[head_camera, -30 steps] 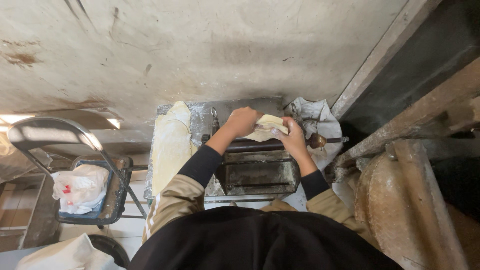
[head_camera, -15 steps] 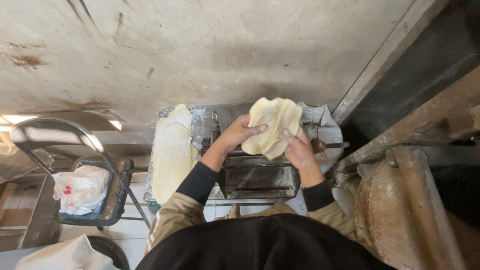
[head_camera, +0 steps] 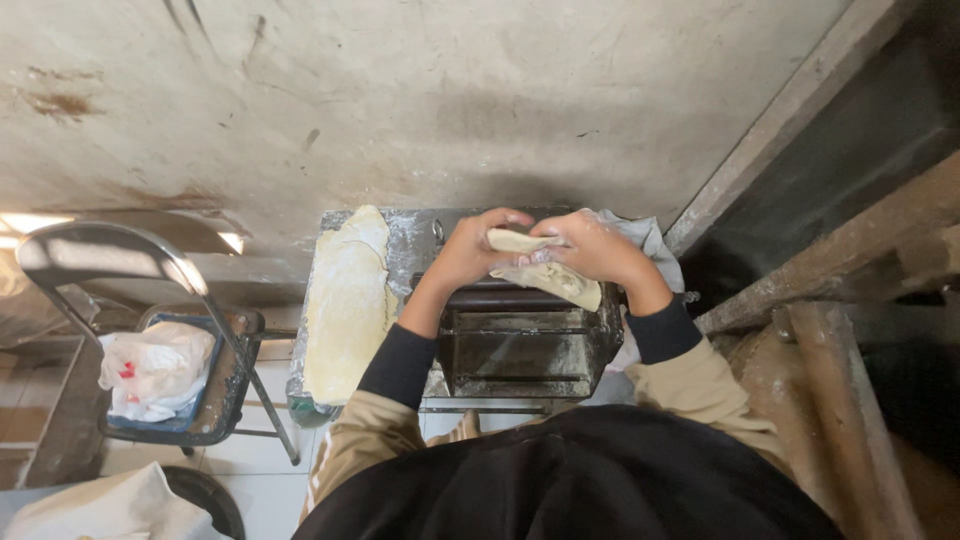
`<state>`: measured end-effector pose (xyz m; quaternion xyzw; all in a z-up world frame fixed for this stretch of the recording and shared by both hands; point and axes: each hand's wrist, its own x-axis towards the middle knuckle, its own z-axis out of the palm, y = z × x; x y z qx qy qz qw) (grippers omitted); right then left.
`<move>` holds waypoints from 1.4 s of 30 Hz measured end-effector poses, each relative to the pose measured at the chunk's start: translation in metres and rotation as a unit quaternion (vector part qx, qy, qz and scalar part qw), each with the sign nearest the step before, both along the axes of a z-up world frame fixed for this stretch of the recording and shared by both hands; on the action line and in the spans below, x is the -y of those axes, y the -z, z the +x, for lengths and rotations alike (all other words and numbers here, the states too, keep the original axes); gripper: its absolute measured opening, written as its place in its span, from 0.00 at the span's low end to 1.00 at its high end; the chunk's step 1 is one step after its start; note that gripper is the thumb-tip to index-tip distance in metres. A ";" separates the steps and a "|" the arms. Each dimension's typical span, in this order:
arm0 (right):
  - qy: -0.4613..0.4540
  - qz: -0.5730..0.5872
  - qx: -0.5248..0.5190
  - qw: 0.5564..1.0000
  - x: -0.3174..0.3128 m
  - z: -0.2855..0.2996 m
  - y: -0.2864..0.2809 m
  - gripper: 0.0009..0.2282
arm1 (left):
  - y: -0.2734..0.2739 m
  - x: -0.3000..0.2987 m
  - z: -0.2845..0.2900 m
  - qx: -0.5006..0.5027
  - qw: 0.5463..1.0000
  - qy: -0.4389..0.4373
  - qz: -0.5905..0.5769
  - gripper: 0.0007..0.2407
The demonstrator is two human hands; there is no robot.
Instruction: The person feeds a piece of dough into a manual dough sheeter, turns the crank to flatten it, and then folds the sheeted dough. This process is repeated multiple times to further thin and refine the dough.
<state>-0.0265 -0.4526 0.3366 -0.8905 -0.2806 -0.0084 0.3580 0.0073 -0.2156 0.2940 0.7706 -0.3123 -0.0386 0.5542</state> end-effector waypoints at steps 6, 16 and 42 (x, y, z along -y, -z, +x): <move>-0.031 0.125 -0.142 0.981 0.013 -0.004 0.027 0.25 | -0.030 0.012 -0.005 0.049 0.998 -0.028 -0.020 0.10; 0.155 0.330 -0.219 0.905 -0.015 -0.011 0.115 0.16 | -0.020 0.044 -0.028 0.180 0.971 -0.148 0.048 0.13; 0.097 0.422 -0.157 0.887 -0.003 0.021 0.151 0.13 | 0.019 0.011 0.019 0.003 0.998 -0.021 0.054 0.26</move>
